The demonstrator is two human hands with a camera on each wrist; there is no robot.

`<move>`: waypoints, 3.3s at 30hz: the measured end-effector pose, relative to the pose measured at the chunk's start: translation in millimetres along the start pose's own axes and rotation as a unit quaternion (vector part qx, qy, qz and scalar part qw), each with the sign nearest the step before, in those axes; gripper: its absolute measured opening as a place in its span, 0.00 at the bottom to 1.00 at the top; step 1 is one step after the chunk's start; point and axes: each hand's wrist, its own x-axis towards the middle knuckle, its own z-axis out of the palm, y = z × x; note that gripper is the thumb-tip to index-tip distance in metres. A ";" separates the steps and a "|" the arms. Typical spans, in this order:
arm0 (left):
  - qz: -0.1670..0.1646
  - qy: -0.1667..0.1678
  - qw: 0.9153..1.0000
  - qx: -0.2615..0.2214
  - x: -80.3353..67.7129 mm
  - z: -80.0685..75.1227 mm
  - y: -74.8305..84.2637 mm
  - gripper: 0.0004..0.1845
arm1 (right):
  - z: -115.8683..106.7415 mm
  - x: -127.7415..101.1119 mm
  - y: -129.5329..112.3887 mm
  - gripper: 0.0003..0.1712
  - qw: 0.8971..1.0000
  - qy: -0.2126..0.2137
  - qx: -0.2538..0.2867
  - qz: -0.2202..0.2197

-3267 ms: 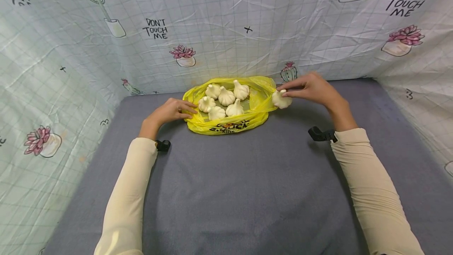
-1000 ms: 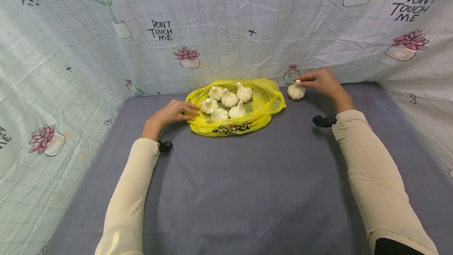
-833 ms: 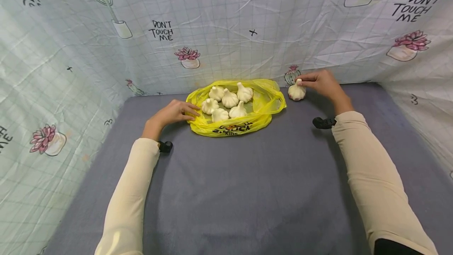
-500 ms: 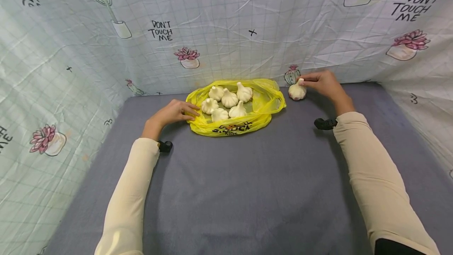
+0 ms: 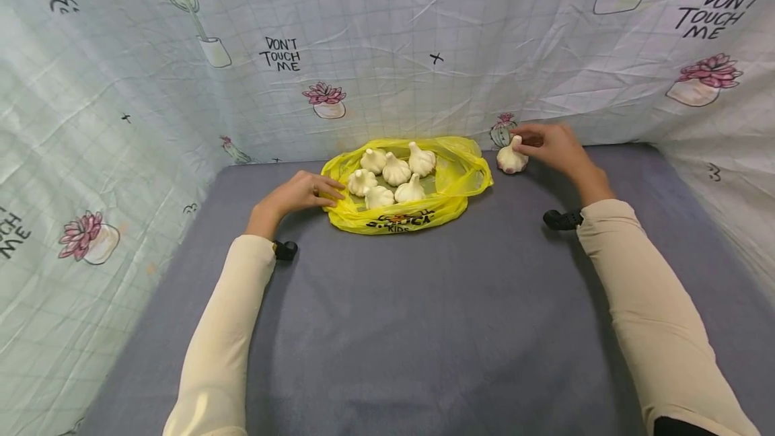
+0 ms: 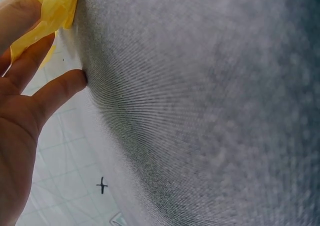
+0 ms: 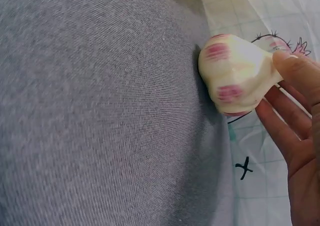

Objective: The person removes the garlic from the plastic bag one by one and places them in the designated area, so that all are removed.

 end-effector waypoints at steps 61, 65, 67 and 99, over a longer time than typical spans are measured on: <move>-0.005 0.001 1.000 -0.008 2.3 2.0 -4.0 0.14 | 46.0 19.7 -115.2 0.21 0.967 -0.041 0.039 -0.248; -0.003 -0.001 1.000 -0.004 2.1 1.5 -4.7 0.14 | 52.4 23.6 -118.3 0.20 0.966 -0.051 0.042 -0.248; -0.002 -0.002 1.000 -0.002 1.9 1.1 -4.7 0.14 | 55.7 25.7 -119.3 0.20 0.966 -0.053 0.043 -0.249; -0.010 -0.003 1.000 -0.006 2.7 0.7 -3.4 0.13 | 90.5 49.4 -115.6 0.17 0.965 -0.202 0.139 -0.091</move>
